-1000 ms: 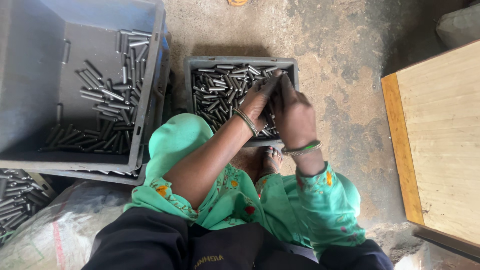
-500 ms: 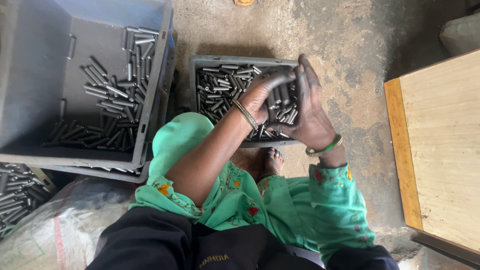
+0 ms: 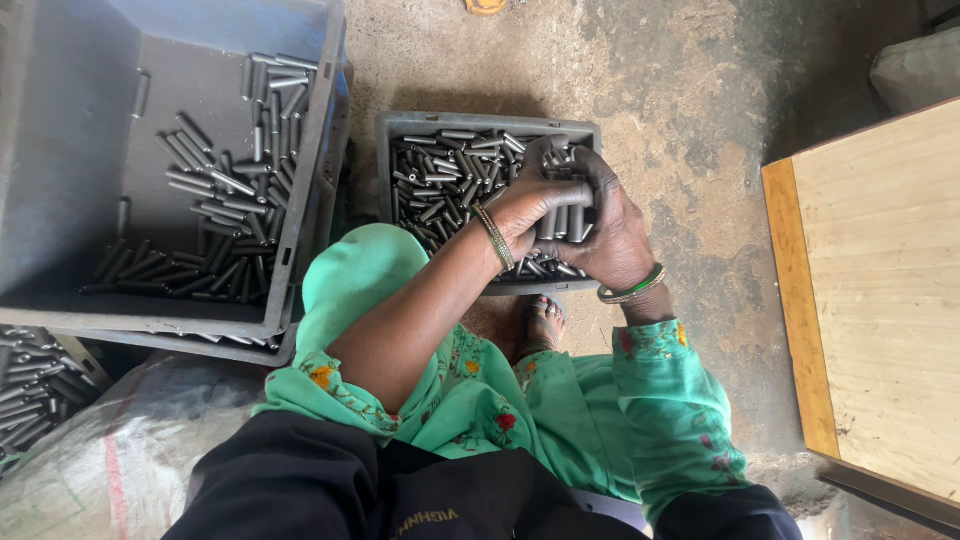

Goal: The person sits on the floor between crates of small black cylindrical metal parts and sorts them, picking handfuls from one crate, holding them up, and placing selected pieces into another crate, repeating the transfer across the episode.

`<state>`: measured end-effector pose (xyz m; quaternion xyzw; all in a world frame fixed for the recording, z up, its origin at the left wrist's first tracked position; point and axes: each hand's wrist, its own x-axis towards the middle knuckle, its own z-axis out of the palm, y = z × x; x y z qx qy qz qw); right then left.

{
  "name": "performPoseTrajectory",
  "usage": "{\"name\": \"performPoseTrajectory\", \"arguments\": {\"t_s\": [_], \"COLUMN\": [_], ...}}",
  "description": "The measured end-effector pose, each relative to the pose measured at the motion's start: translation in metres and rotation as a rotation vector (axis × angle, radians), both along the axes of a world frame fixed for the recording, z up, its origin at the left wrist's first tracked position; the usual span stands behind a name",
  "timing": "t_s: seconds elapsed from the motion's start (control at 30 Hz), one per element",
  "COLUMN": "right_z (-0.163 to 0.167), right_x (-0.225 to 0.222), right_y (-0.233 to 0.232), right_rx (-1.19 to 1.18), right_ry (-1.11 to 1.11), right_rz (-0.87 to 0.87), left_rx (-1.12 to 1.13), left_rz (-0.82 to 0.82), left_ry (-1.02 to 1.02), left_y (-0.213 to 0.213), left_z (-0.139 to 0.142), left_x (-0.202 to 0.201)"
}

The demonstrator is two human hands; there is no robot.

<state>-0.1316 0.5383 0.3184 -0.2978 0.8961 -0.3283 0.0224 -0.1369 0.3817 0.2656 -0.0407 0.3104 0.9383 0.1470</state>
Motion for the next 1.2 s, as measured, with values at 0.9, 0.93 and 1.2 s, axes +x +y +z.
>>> {"name": "performPoseTrajectory", "arguments": {"t_s": [0.9, 0.93, 1.2], "right_z": [-0.104, -0.096, -0.020], "right_x": [0.016, 0.018, 0.046], "right_y": [-0.016, -0.015, -0.045], "right_rx": [-1.374, -1.330, -1.396], "right_ry": [-1.215, -1.199, -0.864], "right_rz": [-0.463, -0.464, -0.226], "left_rx": [-0.965, -1.090, -0.652], "left_rz": [-0.134, -0.215, 0.301], "left_ry": [0.395, 0.352, 0.223], "left_y": [0.011, 0.005, -0.031], "left_z": [-0.021, -0.012, 0.036], "left_x": [-0.014, -0.013, -0.007]}}
